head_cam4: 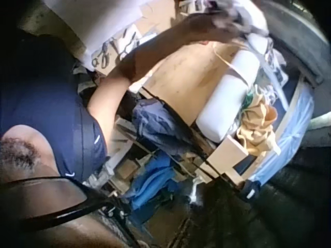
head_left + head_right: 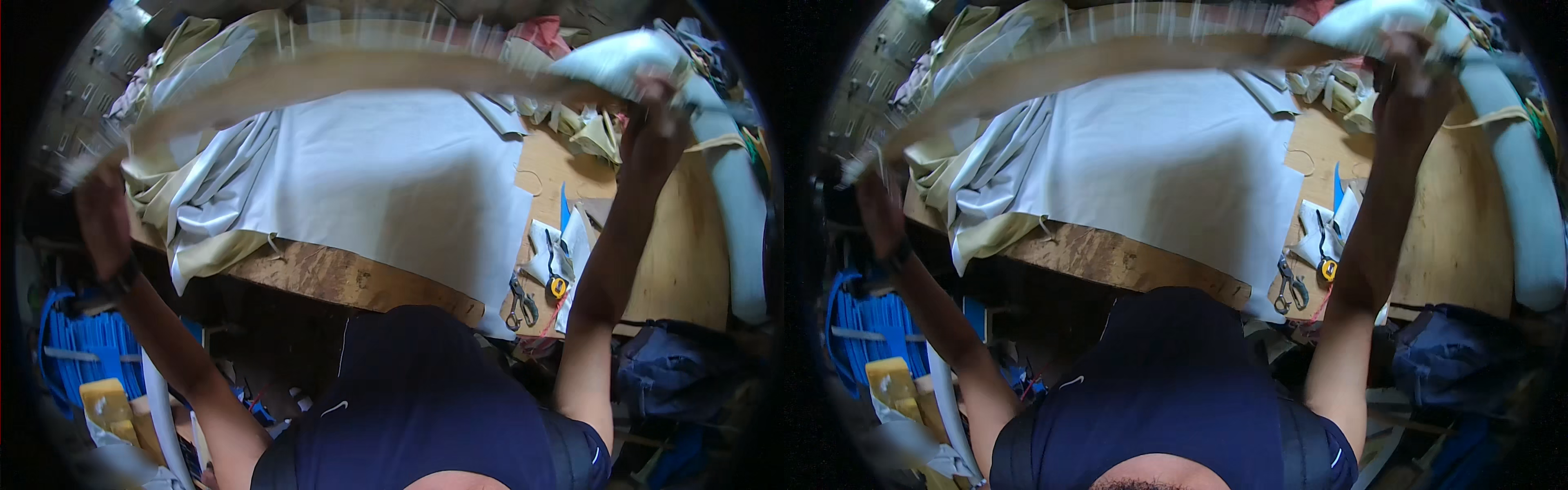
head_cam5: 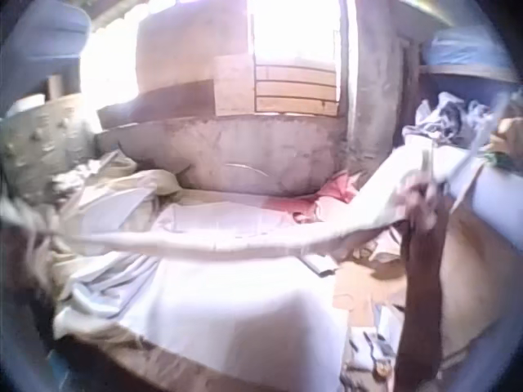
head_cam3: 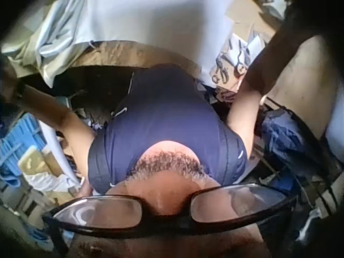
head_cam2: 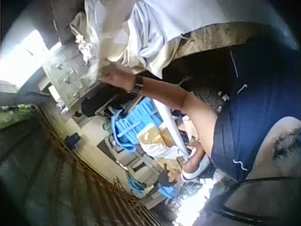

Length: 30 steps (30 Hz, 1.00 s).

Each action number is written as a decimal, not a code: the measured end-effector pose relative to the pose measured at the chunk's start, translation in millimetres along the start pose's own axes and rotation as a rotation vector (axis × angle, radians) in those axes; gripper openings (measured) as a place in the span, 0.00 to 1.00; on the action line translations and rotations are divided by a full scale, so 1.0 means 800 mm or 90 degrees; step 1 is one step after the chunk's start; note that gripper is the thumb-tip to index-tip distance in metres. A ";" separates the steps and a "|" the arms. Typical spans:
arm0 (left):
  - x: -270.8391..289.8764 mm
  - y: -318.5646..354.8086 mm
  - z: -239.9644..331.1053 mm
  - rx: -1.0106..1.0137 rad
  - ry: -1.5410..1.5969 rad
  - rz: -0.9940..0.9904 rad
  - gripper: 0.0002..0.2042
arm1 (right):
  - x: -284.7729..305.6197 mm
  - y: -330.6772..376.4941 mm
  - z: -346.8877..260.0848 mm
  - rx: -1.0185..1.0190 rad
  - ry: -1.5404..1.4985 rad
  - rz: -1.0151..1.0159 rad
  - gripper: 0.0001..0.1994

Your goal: Cutting and organizing fabric pieces on a workbench.

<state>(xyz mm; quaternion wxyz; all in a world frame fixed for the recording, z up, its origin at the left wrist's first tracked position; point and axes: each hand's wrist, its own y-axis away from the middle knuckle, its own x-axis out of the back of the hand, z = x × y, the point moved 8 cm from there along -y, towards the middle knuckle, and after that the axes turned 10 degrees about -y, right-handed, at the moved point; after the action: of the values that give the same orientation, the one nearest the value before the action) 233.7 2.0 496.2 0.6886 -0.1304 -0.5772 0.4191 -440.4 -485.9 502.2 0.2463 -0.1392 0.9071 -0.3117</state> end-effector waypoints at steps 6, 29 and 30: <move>-0.255 0.176 0.164 0.089 0.404 -0.389 0.09 | 0.114 0.320 0.138 -0.293 0.201 0.187 0.03; -0.403 0.407 0.103 0.087 0.000 -0.557 0.10 | 0.216 0.552 0.203 -0.509 0.656 0.098 0.24; -0.392 0.405 0.085 0.127 -0.011 -0.473 0.11 | 0.202 0.536 0.217 -0.545 0.641 0.127 0.26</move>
<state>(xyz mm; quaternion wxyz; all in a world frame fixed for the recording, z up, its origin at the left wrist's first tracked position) 39.6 -48.0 86.5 0.7980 0.1587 -0.5472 0.1964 -525.7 -308.6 53.2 -0.2564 0.0223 0.9636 0.0730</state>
